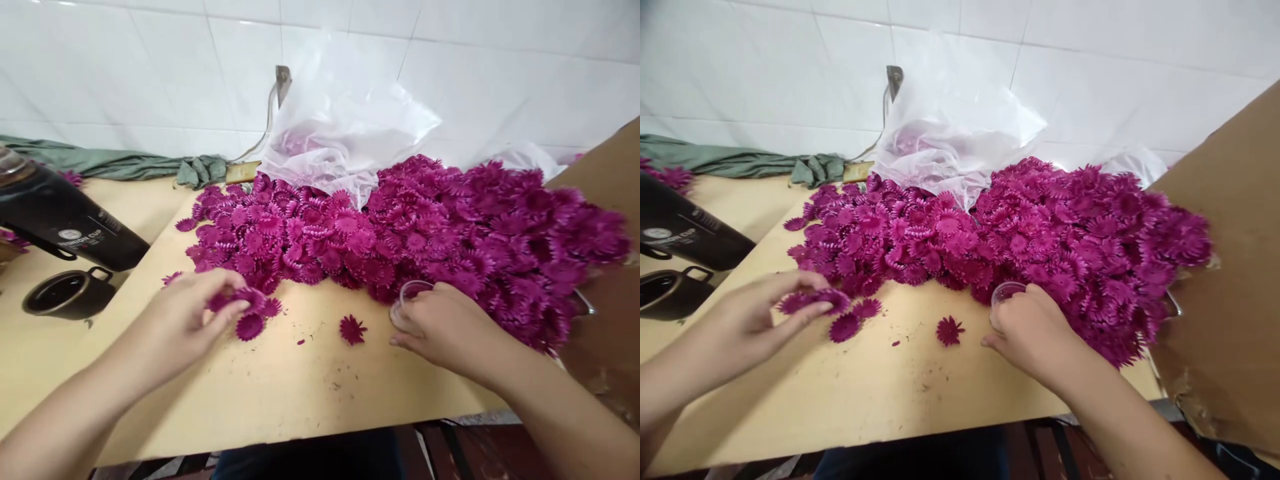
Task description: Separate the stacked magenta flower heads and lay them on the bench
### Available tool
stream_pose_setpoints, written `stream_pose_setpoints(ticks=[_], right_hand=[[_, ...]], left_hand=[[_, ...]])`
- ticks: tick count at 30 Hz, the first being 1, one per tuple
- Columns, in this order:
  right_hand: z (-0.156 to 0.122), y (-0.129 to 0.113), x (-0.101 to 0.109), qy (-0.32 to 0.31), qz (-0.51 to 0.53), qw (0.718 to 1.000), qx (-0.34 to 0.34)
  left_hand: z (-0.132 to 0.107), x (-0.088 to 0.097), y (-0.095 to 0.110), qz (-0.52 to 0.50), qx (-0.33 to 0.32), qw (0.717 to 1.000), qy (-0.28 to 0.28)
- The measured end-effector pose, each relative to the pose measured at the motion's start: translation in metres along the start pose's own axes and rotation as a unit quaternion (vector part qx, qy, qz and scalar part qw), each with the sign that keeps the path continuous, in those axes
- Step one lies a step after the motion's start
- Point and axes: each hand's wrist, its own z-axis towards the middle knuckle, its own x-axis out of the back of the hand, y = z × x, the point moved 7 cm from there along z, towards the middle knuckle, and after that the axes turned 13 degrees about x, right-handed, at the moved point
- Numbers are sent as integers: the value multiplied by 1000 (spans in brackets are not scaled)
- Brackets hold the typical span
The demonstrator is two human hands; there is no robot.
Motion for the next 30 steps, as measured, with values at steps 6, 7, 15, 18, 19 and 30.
stream_pose_setpoints(ticks=[6, 7, 15, 18, 19, 30], right_hand=[[-11, 0, 3, 70, 46, 993, 86], [-16, 0, 5, 89, 69, 989, 98], [-54, 29, 33, 288, 122, 947, 68], [-66, 41, 28, 318, 123, 939, 39], [-68, 44, 25, 319, 128, 938, 32], [-90, 58, -7, 361, 169, 917, 13]], left_hand=[[2, -60, 54, 36, -120, 985, -116], [2, -69, 58, 37, -128, 981, -138], [10, -72, 84, 32, -172, 980, -95], [12, -60, 124, 4, -222, 974, -34], [13, -60, 142, 4, -247, 969, -26], [46, -137, 240, 302, -309, 873, -226]])
